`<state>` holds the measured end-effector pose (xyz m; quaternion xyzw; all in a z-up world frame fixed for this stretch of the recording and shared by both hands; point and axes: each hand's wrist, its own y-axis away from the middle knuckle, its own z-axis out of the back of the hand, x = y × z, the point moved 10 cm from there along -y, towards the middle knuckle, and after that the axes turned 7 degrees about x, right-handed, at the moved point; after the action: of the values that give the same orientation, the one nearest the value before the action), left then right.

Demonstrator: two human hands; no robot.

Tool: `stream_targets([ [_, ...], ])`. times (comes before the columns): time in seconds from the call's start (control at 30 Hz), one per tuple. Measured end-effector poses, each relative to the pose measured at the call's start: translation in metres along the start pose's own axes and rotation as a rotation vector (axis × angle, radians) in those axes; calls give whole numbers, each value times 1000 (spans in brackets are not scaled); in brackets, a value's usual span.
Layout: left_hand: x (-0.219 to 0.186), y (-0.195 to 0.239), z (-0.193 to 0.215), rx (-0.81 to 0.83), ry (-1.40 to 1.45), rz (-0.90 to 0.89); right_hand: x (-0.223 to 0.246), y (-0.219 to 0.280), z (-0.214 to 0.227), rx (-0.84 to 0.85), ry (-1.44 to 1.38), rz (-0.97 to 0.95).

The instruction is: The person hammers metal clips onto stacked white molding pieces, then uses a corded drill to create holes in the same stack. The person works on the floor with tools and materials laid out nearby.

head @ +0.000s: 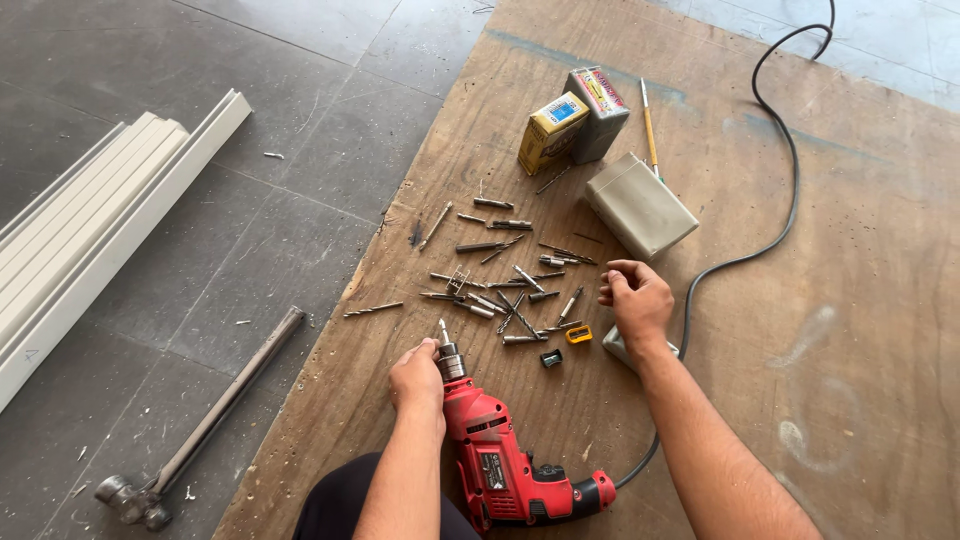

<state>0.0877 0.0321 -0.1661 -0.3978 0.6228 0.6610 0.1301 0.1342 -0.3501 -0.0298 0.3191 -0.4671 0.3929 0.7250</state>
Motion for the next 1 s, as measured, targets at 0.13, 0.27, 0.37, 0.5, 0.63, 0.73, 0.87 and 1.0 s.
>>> stream_targets([
  [0.13, -5, 3, 1, -20, -45, 4, 5, 5, 7, -109, 38, 67],
  [0.27, -12, 11, 0, -53, -76, 24, 11, 13, 10, -177, 69, 80],
  [0.37, -16, 19, -2, -48, -62, 30, 16, 17, 9, -191, 171, 64],
  [0.5, -18, 26, -4, -32, -56, 55, 19, 20, 8, -195, 221, 53],
  [0.63, -19, 27, -5, -24, -35, 43, 24, 21, 7, -188, 245, 66],
  [0.73, -18, 25, -5, -30, -59, 38, 22, 22, 8, -192, 211, 53],
  [0.87, -17, 22, -6, -26, -53, 40, 19, 20, 11, -199, 139, 27],
  [1.0, -16, 23, -5, -30, -79, 53, 15, 19, 12, -191, 84, 13],
])
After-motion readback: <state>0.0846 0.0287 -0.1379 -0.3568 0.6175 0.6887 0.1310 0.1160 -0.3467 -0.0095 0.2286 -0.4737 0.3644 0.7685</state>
